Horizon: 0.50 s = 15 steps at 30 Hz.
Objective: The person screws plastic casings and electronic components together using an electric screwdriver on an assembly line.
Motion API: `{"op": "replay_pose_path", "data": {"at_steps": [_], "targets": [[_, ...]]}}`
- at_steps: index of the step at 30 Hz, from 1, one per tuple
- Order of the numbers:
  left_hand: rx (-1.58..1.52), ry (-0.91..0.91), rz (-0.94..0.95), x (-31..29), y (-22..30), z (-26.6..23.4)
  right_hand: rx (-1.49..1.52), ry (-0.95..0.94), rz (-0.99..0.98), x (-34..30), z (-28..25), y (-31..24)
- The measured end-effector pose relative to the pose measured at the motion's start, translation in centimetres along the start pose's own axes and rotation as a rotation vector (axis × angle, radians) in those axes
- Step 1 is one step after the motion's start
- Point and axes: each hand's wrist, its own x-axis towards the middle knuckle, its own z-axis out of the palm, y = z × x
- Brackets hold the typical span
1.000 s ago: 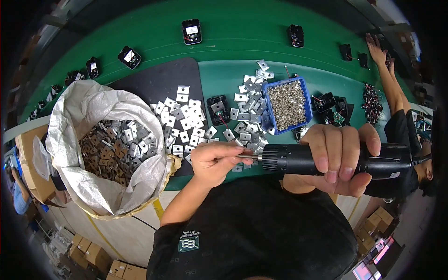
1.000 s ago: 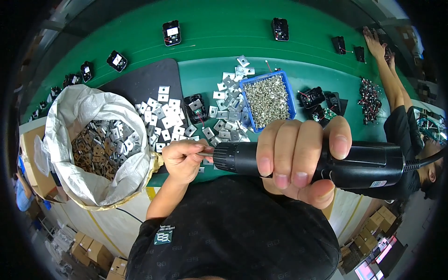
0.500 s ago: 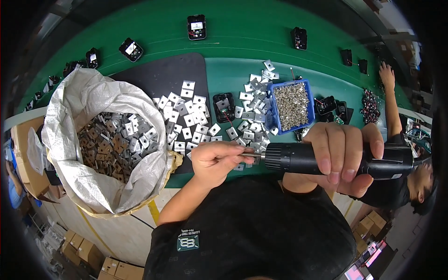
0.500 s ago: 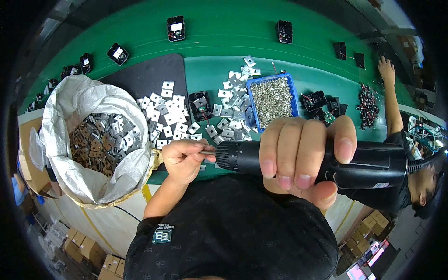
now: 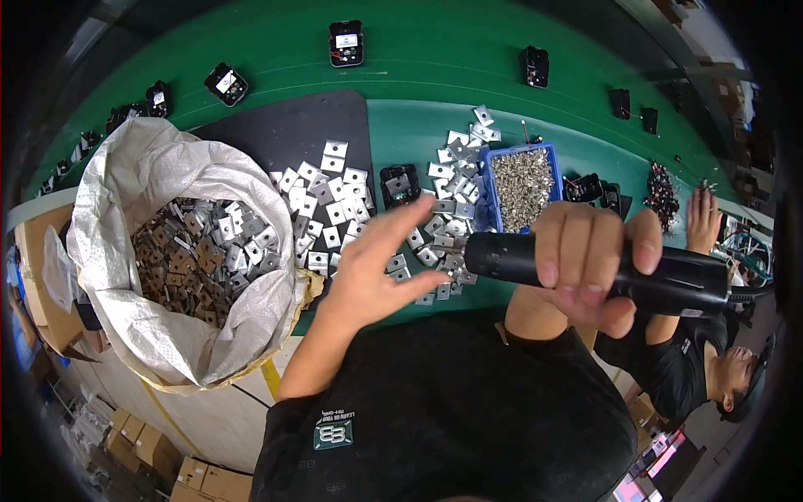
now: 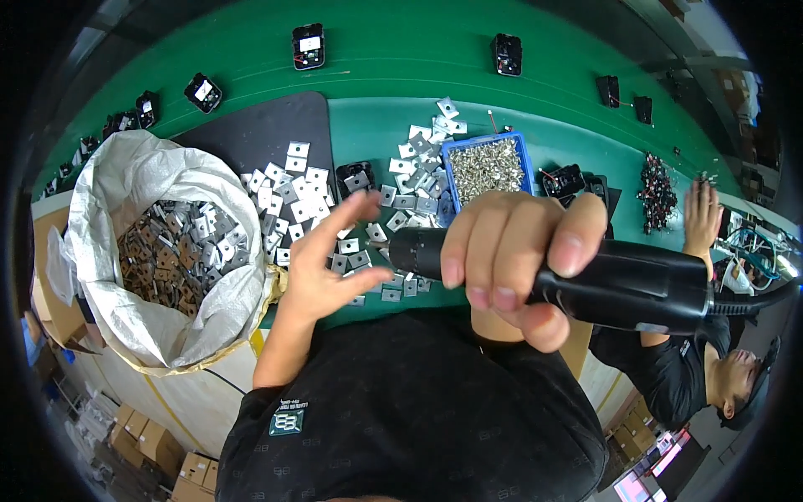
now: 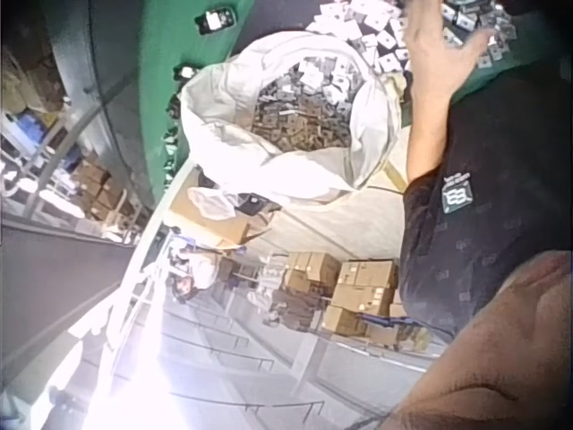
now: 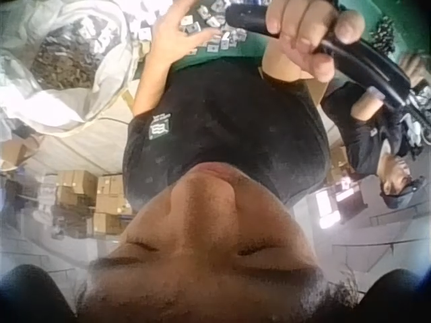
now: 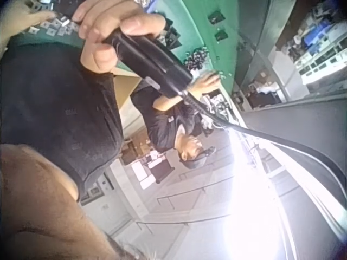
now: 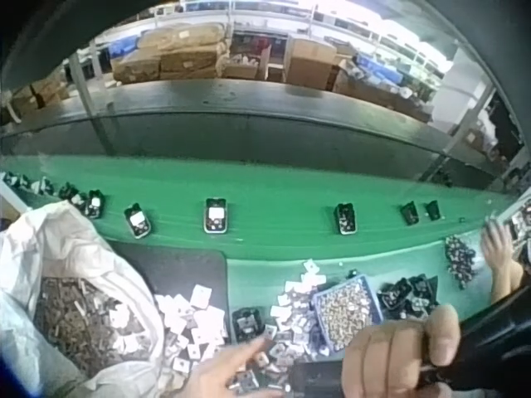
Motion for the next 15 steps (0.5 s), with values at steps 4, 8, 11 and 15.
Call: {"op": "replay_pose_path", "data": {"at_steps": [4,8,11,15], "targets": [[0.626,-0.068,0.049,1.2,-1.9,-1.7,-0.187,0.181,0.029,-1.5,0.0,1.7],[0.700,-0.080,0.003,1.6,-4.4,-1.1,-0.332,0.284,0.016,-1.8,-0.3,5.2],[0.687,-0.044,0.017,1.7,-4.9,-1.0,-0.348,0.300,-0.029,-2.0,-0.9,6.8],[0.624,0.005,0.048,2.1,-5.1,-0.8,-0.419,0.283,-0.028,-2.0,-1.5,7.9]]}}
